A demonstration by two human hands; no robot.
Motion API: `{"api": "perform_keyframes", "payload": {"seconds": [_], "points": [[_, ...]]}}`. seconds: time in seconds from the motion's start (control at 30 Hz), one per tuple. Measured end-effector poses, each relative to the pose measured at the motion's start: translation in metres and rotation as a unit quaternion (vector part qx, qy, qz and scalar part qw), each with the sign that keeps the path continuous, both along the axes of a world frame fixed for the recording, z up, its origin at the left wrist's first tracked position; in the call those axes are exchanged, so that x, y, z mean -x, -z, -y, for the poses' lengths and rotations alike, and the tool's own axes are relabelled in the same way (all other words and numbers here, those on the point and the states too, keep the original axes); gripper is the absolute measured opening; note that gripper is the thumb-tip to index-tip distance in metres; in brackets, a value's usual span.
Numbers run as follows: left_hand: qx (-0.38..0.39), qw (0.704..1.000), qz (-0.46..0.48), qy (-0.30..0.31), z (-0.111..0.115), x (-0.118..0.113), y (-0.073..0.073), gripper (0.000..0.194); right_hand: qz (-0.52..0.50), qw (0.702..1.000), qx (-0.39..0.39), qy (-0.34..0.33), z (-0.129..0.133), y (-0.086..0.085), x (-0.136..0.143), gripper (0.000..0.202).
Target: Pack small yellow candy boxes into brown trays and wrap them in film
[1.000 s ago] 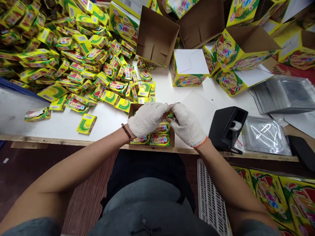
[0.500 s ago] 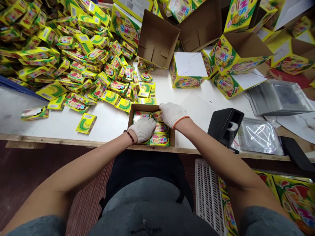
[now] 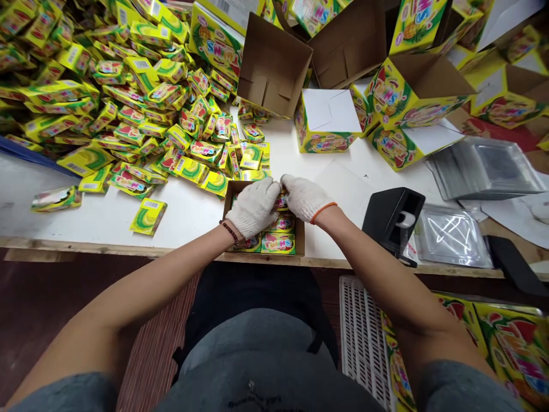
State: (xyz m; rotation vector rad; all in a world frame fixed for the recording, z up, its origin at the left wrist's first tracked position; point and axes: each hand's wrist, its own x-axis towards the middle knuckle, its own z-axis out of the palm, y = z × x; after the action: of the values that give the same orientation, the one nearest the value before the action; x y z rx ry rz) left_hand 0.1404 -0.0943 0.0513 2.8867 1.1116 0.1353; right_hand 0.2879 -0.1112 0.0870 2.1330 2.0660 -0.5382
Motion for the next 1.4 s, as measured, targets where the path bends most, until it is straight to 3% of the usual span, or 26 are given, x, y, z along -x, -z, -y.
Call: {"api": "perform_keyframes", "payload": {"seconds": [0.2, 0.33, 0.43, 0.5, 0.67, 0.73, 0.83, 1.0, 1.23, 1.3, 1.4], "points": [[0.051, 0.997, -0.047, 0.016, -0.006, -0.011, 0.014, 0.041, -0.057, 0.997, -0.052, -0.010, 0.007, 0.007, -0.012, 0.025], [0.101, 0.994, 0.024, 0.042, -0.012, -0.011, 0.019, 0.022, -0.097, 0.992, -0.084, 0.000, 0.013, 0.019, -0.024, 0.024], [0.137, 0.987, 0.085, 0.010, -0.020, -0.013, 0.023, 0.020, -0.133, 0.984, -0.121, 0.007, 0.016, 0.028, -0.029, 0.022], [0.127, 0.987, 0.094, 0.004, -0.024, -0.015, 0.024, 0.020, -0.165, 0.974, -0.153, 0.019, 0.019, 0.032, -0.032, 0.020], [0.059, 0.995, 0.003, 0.084, -0.028, -0.020, 0.017, 0.024, -0.209, 0.938, -0.268, 0.071, 0.034, 0.042, -0.043, 0.029], [0.042, 0.994, -0.030, 0.096, -0.029, -0.023, 0.012, 0.026, -0.220, 0.934, -0.259, 0.107, 0.041, 0.049, -0.046, 0.050], [0.025, 0.994, -0.060, 0.092, -0.031, -0.027, 0.006, 0.028, -0.253, 0.942, -0.172, 0.138, 0.047, 0.063, -0.044, 0.070], [0.029, 0.989, -0.090, 0.118, -0.027, -0.031, 0.009, 0.025, -0.239, 0.947, -0.133, 0.168, 0.049, 0.074, -0.037, 0.071], [0.018, 0.986, -0.069, 0.150, -0.018, -0.033, 0.021, 0.027, -0.250, 0.944, -0.167, 0.136, 0.050, 0.079, -0.041, 0.070], [0.023, 0.987, -0.078, 0.141, -0.017, -0.035, 0.019, 0.027, -0.251, 0.942, -0.173, 0.137, 0.050, 0.082, -0.041, 0.070], [0.032, 0.993, -0.073, 0.082, -0.014, -0.037, 0.017, 0.026, -0.258, 0.938, -0.182, 0.140, 0.050, 0.086, -0.040, 0.070]]}}
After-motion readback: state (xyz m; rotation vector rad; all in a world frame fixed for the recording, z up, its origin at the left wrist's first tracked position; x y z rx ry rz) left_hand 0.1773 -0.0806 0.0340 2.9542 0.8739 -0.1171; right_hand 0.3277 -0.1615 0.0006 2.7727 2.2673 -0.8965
